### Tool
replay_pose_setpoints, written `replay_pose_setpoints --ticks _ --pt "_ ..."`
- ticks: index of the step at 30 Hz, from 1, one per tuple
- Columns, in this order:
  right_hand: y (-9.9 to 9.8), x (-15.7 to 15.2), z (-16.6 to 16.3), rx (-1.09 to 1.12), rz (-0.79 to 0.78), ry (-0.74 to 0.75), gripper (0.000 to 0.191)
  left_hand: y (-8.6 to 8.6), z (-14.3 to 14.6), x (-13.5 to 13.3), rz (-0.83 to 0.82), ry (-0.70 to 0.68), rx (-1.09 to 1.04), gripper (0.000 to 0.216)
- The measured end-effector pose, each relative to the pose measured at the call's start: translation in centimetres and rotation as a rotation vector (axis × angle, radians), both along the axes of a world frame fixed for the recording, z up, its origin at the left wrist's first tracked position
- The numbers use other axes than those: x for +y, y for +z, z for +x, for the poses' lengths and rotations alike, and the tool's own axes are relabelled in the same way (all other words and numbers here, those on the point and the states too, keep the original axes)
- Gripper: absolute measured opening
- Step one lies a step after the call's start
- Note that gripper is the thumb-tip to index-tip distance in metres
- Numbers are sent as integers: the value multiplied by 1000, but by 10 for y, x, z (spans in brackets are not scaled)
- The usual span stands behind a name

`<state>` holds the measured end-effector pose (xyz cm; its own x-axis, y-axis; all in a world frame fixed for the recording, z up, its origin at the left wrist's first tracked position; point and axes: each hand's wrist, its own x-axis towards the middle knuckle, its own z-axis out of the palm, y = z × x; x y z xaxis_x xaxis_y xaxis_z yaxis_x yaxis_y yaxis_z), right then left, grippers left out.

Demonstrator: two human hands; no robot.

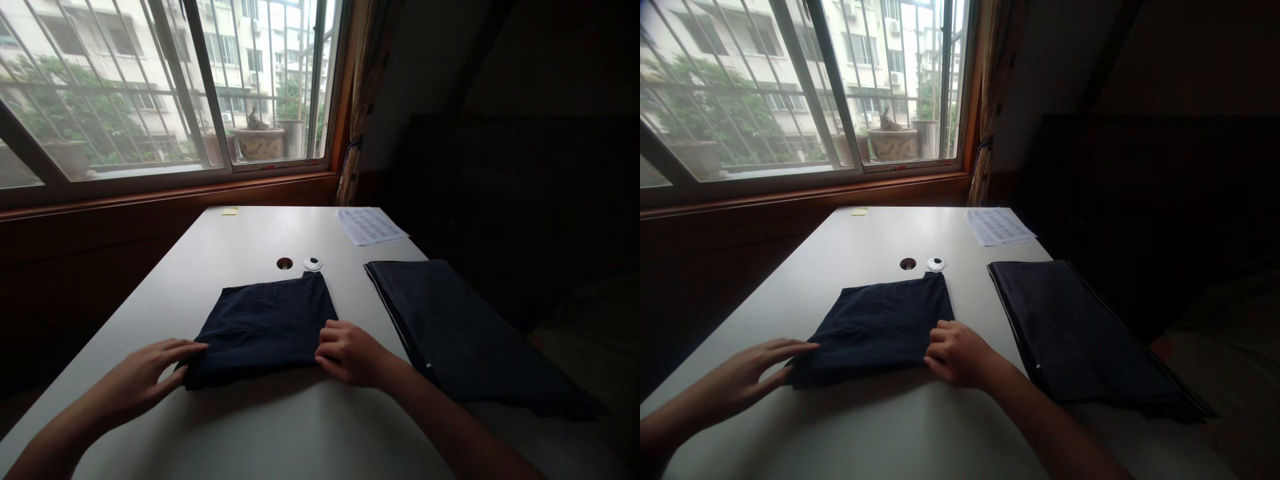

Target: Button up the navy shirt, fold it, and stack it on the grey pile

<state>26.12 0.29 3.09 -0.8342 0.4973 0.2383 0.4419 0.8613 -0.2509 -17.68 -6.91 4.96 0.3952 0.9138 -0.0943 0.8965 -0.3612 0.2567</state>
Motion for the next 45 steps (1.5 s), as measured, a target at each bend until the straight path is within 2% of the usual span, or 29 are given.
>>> replay_pose_setpoints --ticks 2,4,6,9,11,14,21,28,31,33,36,39,42,45 --pt "4 11 -7 34 -13 -54 22 2 9 23 40 93 -5 40" --pt "1 26 -16 63 -10 -133 22 -4 21 56 131 149 -15 44" --pt "-8 41 -26 56 4 -216 27 -15 32 93 178 166 -28 46" --pt "-28 60 -39 -12 26 -325 47 -34 41 141 168 231 -20 44" --pt "-39 68 -44 -57 24 -370 54 -43 42 163 166 248 -12 40" --pt "-47 75 -49 -97 6 -396 60 -50 39 178 150 225 -13 33" --pt "-48 86 -64 -149 -2 -456 67 -47 35 167 248 244 0 30" --pt "-53 82 -69 -89 10 -508 61 -38 37 147 281 285 144 25" --pt "-50 74 -72 -78 3 -499 61 -32 49 135 326 274 203 34" --pt "-47 62 -79 -60 -2 -441 63 -33 67 120 370 184 230 43" --pt "-45 38 -93 -31 -18 -312 68 -45 101 92 378 37 201 48" --pt "-44 19 -103 -23 -36 -239 69 -64 122 70 336 66 190 49" --pt "-41 13 -103 -36 -43 -220 71 -78 120 62 324 142 190 54" --pt "-40 17 -96 -69 -54 -238 75 -81 107 61 322 203 204 57"
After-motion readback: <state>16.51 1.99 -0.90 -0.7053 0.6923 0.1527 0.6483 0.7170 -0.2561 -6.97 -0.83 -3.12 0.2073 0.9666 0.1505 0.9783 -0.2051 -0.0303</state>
